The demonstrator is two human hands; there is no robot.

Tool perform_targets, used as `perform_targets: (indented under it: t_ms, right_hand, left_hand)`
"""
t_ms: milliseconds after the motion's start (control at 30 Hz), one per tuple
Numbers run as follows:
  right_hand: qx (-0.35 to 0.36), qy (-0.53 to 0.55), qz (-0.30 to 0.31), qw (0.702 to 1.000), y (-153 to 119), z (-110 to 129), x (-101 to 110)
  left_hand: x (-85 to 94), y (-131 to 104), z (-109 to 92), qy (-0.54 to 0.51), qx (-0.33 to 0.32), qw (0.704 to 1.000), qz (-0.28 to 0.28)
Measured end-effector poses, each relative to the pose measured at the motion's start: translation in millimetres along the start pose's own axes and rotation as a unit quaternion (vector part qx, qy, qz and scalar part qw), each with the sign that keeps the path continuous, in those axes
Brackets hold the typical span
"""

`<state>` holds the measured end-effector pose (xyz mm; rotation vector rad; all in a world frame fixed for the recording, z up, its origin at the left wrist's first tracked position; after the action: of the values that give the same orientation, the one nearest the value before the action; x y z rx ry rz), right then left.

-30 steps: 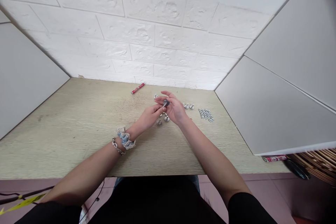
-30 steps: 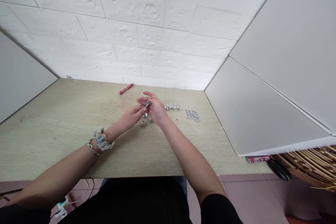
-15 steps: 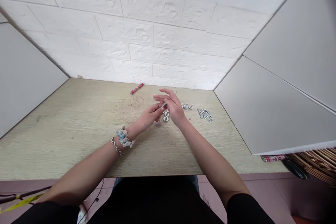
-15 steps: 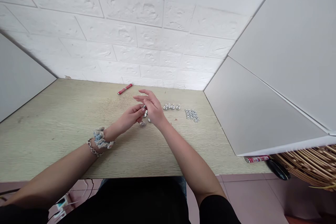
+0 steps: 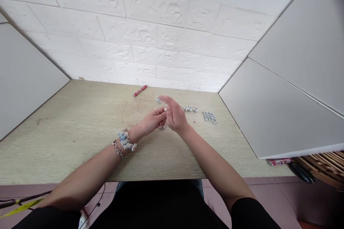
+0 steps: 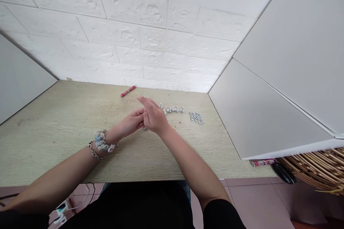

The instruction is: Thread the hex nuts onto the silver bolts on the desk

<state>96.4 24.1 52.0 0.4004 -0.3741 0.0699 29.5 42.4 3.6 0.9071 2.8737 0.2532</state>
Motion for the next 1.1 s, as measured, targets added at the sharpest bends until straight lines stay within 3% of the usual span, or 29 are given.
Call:
perform_targets:
  t_ms: [133, 200, 400, 533, 667, 767, 900, 1000, 1100]
  right_hand:
    - [-0.058, 0.095, -0.172, 0.979, -0.8, -9.9, 29.3]
    - [-0.081, 0.11, -0.205, 0.969, 2.8, -14.3, 37.5]
    - [-0.133, 0.041, -0.038, 0.99, 20.9, -20.2, 21.8]
    - [-0.124, -0.012, -0.032, 0.992, 21.7, -20.8, 22.7]
    - [-0.099, -0.131, -0.061, 0.984, 24.5, -23.9, 31.6]
    - [-0.083, -0.296, -0.033, 0.951, 29.1, -31.0, 27.6]
    - [-0.109, -0.478, 0.014, 0.872, 33.9, -48.4, 16.5]
    - [-0.117, -0.539, 0.036, 0.833, 35.1, -56.6, 8.9]
    - [-0.128, -0.556, 0.056, 0.819, 33.9, -62.0, 5.5]
  left_hand:
    - [0.2, 0.7, -5.1, -0.059, -0.005, 0.998, 0.0]
    - [4.7, 1.7, -8.1, -0.033, -0.016, 0.999, -0.015]
    - [18.2, 3.9, -19.8, 0.122, -0.052, 0.99, -0.049]
    - [24.5, 4.9, -24.4, 0.226, -0.057, 0.972, -0.042]
    - [40.8, 6.0, -27.5, 0.37, -0.065, 0.924, -0.073]
    - [50.7, 7.7, -24.1, 0.436, -0.061, 0.894, -0.086]
    - [56.3, 10.2, -14.2, 0.462, -0.048, 0.882, -0.073]
    - [59.2, 11.1, -10.9, 0.463, -0.052, 0.882, -0.072]
    - [62.4, 11.3, -10.0, 0.463, -0.053, 0.882, -0.075]
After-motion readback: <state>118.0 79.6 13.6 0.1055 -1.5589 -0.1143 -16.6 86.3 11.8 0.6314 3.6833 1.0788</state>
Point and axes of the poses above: each hand's wrist, its own y-axis towards the middle knuckle, its own x-axis out of the back of the hand, z = x × y, the point moved 7 cm from there along y, towards the middle knuckle, and after that the axes turned 12 degrees about -x, right-handed, at the moved point
